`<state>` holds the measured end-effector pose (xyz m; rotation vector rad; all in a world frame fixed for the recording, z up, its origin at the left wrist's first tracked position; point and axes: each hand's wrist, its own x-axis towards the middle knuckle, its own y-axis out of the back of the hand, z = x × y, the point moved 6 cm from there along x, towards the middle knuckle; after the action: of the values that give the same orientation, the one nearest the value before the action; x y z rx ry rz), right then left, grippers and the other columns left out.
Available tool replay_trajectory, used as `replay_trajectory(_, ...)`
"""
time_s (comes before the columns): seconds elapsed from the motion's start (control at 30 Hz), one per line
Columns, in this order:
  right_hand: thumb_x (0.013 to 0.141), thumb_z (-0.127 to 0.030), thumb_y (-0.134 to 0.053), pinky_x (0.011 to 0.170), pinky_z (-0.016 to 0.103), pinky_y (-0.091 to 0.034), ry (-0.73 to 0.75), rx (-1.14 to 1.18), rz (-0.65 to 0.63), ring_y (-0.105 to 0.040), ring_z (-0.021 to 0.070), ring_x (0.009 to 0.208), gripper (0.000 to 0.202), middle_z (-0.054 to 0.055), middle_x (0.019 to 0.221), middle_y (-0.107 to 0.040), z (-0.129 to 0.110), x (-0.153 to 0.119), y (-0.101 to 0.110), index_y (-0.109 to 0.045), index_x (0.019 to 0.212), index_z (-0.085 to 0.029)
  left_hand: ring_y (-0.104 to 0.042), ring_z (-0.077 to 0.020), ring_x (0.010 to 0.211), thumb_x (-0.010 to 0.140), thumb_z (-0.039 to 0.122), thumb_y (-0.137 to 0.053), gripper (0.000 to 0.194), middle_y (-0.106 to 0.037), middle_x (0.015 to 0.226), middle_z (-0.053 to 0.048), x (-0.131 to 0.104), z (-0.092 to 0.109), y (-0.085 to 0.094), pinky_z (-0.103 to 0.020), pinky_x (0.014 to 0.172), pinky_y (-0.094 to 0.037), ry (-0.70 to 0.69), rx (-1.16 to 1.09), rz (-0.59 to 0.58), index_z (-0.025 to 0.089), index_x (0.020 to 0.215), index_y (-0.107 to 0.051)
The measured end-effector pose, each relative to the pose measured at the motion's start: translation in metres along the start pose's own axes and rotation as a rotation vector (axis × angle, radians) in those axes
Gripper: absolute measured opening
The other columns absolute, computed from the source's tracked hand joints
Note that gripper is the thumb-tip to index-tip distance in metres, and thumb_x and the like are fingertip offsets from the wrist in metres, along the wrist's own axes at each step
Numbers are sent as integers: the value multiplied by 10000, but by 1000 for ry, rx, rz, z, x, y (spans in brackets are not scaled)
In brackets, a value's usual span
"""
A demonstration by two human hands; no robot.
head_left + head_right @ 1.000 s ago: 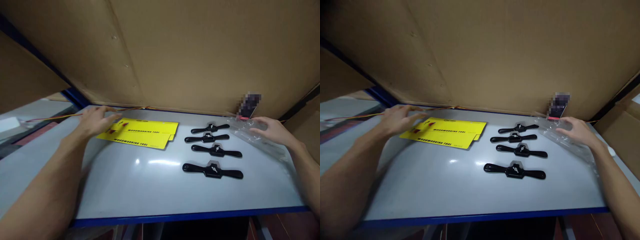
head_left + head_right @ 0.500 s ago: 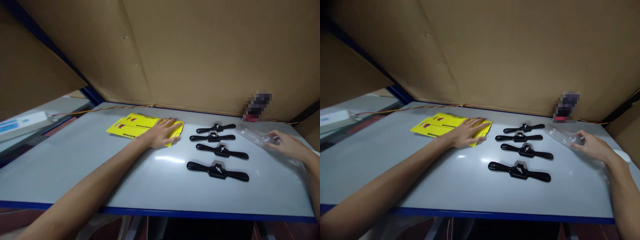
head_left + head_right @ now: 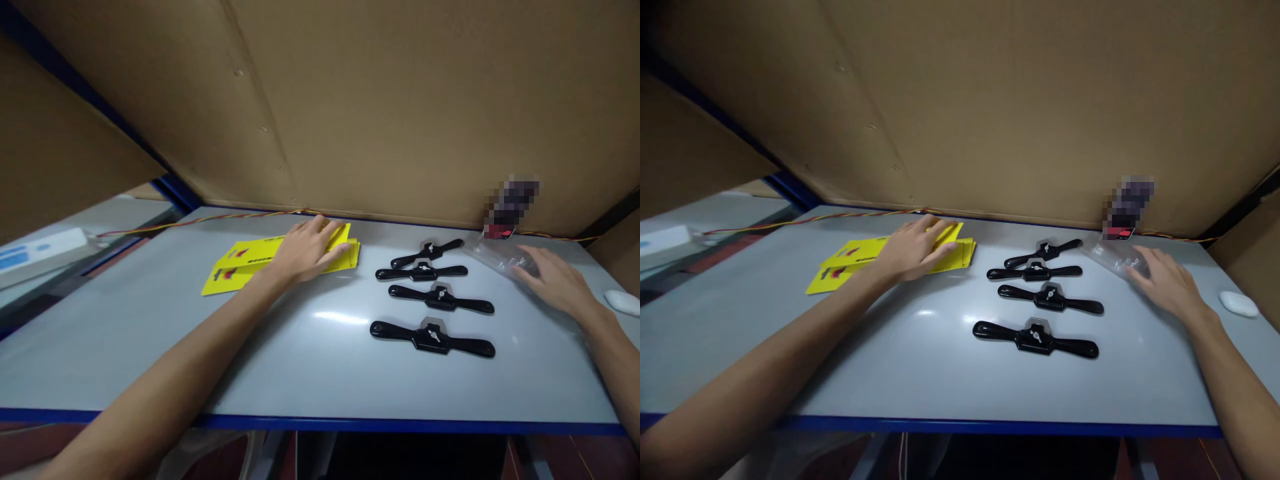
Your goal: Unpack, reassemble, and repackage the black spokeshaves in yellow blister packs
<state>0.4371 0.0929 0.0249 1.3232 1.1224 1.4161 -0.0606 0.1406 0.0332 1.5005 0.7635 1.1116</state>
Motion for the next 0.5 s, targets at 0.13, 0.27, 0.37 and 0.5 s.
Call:
replay_trajectory(0.13,1005,-578,-426,943,519,-553,31,72,216,-660,367,1207,509,118,1326,-700,-4,0,11,-633,1342,-257,-585,-366,1217,980,746,-274,782,-569,1335,-172,-9,-8,-3,-520,1045,-473,-37,-46,-176,236,1534,-486)
replay_trajectory(0.27,977,-507,-495,905,472,-556,41,164,328,-693,338,1134,414,105,1245,-732,-8,-1,16,-692,1233,-247,-465,-429,1394,811,836,-528,996,-478,1552,-173,-15,-12,-13,-566,1107,-437,-85,-107,-312,262,1613,-385)
replay_trajectory(0.37,957,-481,-517,880,463,-554,46,190,342,-709,329,1070,404,107,1198,-743,-10,0,15,-702,1218,-234,-478,-404,1417,795,735,-617,986,-513,1561,-146,-16,-17,-12,-524,1147,-418,-104,-153,-365,254,1620,-372)
replay_trajectory(0.5,945,-456,-521,902,463,-546,84,222,349,-702,325,1061,393,112,1159,-751,-11,1,12,-707,1200,-222,-605,-359,1307,816,598,-621,860,-592,1506,-121,-15,-28,-6,-469,1074,-478,-45,-128,-376,264,1585,-429)
